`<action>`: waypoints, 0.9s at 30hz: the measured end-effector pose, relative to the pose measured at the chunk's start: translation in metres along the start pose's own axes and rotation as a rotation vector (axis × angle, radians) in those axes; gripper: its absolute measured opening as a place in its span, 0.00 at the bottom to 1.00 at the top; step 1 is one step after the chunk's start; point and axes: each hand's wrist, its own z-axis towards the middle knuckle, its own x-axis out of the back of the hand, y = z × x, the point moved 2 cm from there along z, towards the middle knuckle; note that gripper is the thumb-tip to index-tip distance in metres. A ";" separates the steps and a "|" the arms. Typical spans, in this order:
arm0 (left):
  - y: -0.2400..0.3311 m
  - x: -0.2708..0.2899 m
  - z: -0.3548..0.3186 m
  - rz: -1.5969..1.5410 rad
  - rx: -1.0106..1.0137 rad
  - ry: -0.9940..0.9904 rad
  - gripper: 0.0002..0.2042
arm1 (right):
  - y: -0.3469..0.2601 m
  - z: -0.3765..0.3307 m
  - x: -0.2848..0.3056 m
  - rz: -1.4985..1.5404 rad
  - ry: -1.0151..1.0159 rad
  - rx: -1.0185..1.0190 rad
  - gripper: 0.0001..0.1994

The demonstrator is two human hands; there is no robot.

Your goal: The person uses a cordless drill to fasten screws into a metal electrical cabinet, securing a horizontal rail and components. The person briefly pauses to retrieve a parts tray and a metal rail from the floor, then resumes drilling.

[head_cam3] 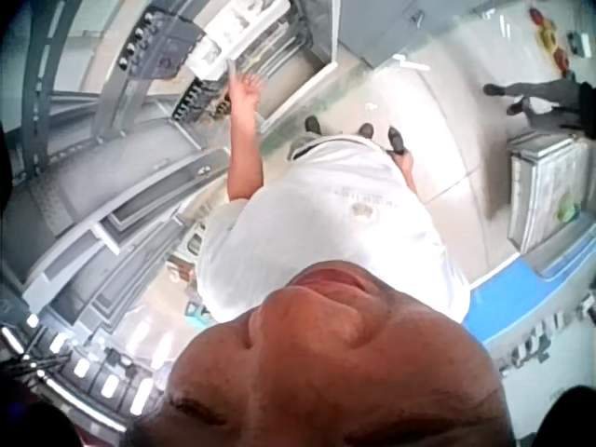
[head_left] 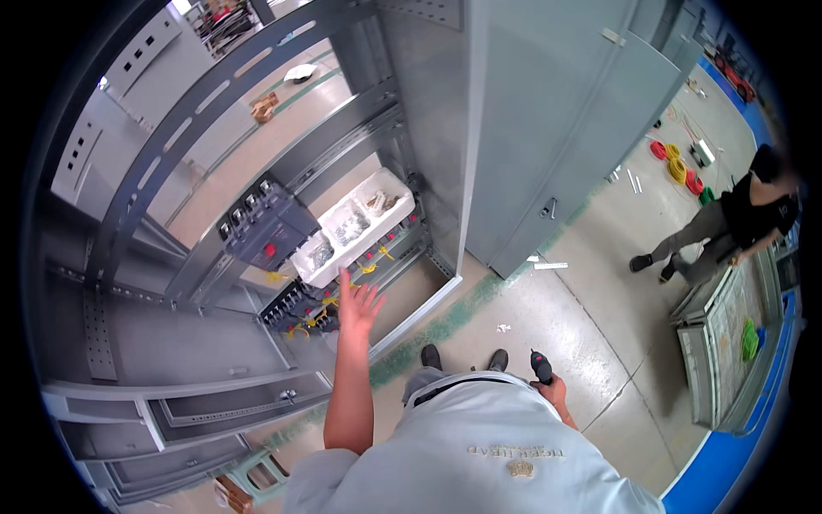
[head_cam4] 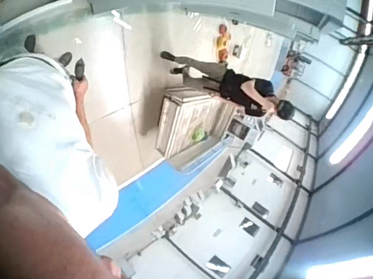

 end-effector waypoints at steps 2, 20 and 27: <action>0.003 -0.023 0.004 -0.059 0.026 0.039 0.70 | 0.006 -0.009 -0.004 -0.004 0.004 -0.046 0.23; 0.032 -0.030 0.099 -0.326 0.027 0.048 0.47 | 0.000 -0.055 -0.014 0.124 0.109 -0.160 0.23; 0.012 -0.044 0.056 -0.255 -0.096 0.043 0.42 | 0.014 -0.042 -0.006 0.085 0.102 -0.154 0.25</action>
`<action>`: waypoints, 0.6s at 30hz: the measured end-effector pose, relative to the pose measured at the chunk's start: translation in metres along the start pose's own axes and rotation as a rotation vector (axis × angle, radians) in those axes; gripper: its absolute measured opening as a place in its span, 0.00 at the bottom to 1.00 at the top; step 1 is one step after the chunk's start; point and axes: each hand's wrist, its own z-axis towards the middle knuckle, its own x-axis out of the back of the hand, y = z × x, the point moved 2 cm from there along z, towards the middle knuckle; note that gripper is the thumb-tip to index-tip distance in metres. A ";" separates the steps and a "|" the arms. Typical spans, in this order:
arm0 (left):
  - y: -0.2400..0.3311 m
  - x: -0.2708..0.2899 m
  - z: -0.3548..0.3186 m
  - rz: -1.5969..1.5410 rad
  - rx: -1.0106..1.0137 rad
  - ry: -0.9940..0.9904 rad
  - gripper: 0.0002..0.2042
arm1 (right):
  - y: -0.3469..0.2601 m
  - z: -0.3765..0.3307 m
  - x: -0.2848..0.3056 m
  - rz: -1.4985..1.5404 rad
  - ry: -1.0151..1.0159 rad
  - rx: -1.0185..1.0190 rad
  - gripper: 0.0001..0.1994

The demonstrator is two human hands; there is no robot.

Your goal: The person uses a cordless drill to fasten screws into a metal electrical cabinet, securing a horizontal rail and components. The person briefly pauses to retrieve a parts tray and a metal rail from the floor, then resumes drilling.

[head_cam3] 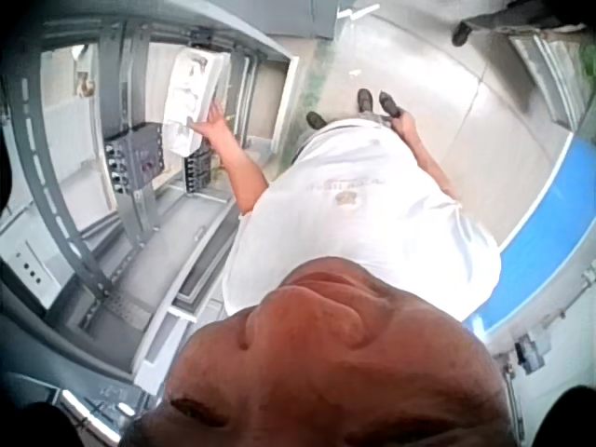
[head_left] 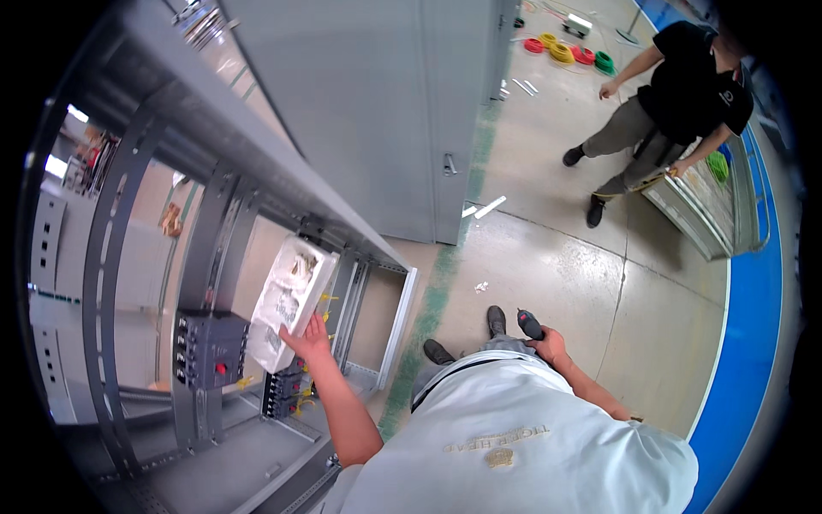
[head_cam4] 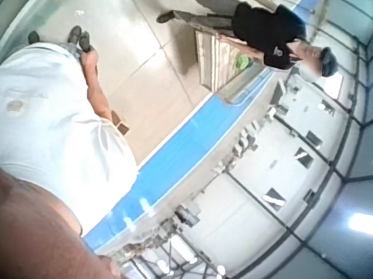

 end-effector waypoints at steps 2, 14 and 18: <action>-0.009 0.017 -0.007 0.032 0.013 0.015 0.42 | 0.005 0.006 0.007 -0.031 -0.030 -0.012 0.27; -0.106 0.108 -0.138 0.272 -0.018 -0.041 0.32 | 0.057 0.074 0.057 -0.059 -0.121 0.022 0.25; -0.140 0.131 -0.183 0.269 0.020 -0.066 0.30 | 0.095 0.108 0.066 -0.164 -0.230 0.043 0.25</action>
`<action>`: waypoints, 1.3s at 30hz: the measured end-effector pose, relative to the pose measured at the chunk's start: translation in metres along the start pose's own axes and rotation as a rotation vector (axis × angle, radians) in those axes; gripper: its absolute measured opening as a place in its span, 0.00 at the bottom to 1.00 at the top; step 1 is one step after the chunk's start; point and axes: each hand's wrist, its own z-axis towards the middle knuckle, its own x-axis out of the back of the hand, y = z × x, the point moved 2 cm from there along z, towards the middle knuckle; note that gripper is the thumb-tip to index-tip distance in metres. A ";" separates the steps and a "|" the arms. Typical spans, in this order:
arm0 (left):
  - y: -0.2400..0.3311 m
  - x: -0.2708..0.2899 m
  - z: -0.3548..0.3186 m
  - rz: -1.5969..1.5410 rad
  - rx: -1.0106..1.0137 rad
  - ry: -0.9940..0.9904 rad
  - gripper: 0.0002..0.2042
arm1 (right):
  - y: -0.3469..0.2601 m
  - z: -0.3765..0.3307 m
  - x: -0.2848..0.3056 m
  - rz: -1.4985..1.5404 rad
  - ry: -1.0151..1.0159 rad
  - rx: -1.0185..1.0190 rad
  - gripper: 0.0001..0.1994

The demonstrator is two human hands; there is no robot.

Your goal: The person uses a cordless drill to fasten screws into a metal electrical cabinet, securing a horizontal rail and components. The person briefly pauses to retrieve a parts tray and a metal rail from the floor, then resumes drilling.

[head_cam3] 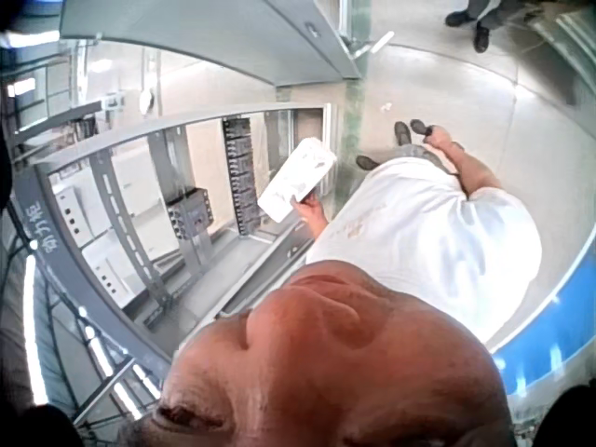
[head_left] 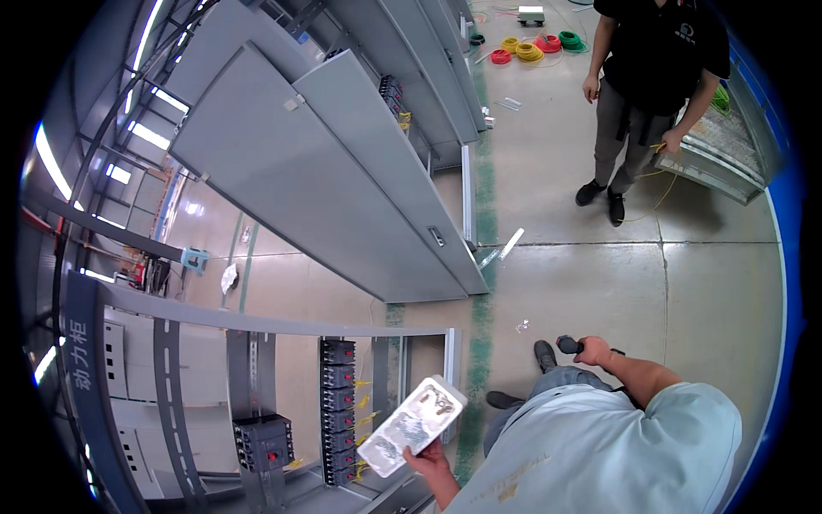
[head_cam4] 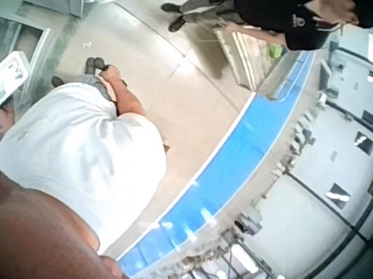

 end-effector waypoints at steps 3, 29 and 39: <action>-0.022 0.001 -0.026 0.009 0.043 -0.008 0.30 | 0.040 0.023 -0.002 -0.098 0.056 -0.028 0.22; -0.254 -0.065 -0.134 0.164 0.128 0.023 0.25 | 0.329 0.006 0.151 0.353 0.032 -0.449 0.15; -0.339 -0.153 -0.161 0.066 0.093 0.039 0.25 | 0.382 0.064 0.255 0.113 -0.020 -0.443 0.13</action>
